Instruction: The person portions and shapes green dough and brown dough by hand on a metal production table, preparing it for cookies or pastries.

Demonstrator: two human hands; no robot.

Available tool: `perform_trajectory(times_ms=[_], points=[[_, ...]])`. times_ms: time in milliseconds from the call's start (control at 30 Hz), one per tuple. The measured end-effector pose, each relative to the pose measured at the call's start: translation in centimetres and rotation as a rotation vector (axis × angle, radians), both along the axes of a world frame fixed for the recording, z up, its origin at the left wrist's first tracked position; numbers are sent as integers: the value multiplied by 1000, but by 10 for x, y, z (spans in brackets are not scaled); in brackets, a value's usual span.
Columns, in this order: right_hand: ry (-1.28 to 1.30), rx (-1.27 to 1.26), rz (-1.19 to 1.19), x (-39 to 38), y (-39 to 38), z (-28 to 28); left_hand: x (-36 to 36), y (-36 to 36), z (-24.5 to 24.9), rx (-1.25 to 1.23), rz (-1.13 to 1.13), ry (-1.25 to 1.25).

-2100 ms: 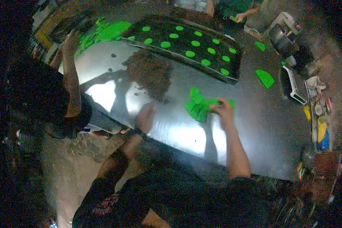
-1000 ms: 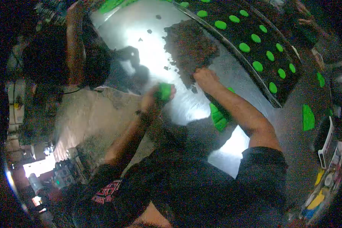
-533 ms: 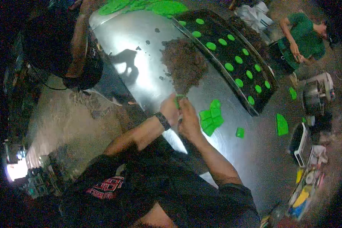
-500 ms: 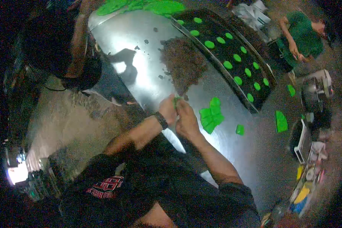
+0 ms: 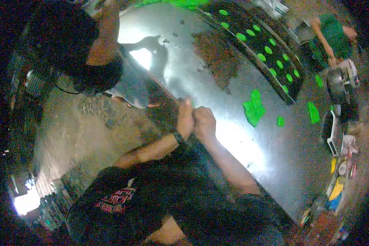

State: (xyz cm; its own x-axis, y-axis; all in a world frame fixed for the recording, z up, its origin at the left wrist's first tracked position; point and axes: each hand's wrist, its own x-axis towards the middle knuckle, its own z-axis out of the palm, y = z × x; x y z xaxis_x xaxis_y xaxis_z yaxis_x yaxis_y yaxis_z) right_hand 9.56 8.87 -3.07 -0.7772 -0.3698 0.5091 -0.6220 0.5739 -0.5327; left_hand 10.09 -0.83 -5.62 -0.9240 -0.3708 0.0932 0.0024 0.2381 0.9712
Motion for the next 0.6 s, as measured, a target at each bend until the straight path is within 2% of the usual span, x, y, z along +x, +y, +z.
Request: perform_trajectory(times_ms=[33, 100, 133, 233, 267, 367, 400, 500, 533, 600], points=[[-27, 3, 0, -5, 7, 5, 2, -3, 11, 195, -120, -87], [-75, 3, 6, -16, 28, 36, 7, -3, 46, 420, -283, -84], [-191, -129, -16, -17, 31, 67, 4, 0, 59, 663, -360, -238], [-41, 81, 241, -21, 74, 96, -15, 22, 59, 1102, -525, -359], [-81, 51, 327, -19, 86, 97, -19, 31, 60, 1223, -556, -428], [-243, 76, 309, -19, 126, 57, -17, 52, 48, 1172, -585, -729], [-425, 52, 213, -18, 134, 45, -14, 55, 45, 1180, -612, -747], [-700, -90, -52, -12, 150, -5, 3, 66, -4, -324, -614, -160], [-641, -121, -69, -8, 152, -8, 2, 65, -14, -417, -626, -84], [-391, -88, -30, -2, 148, -6, 3, 64, -17, -392, -542, -11]])
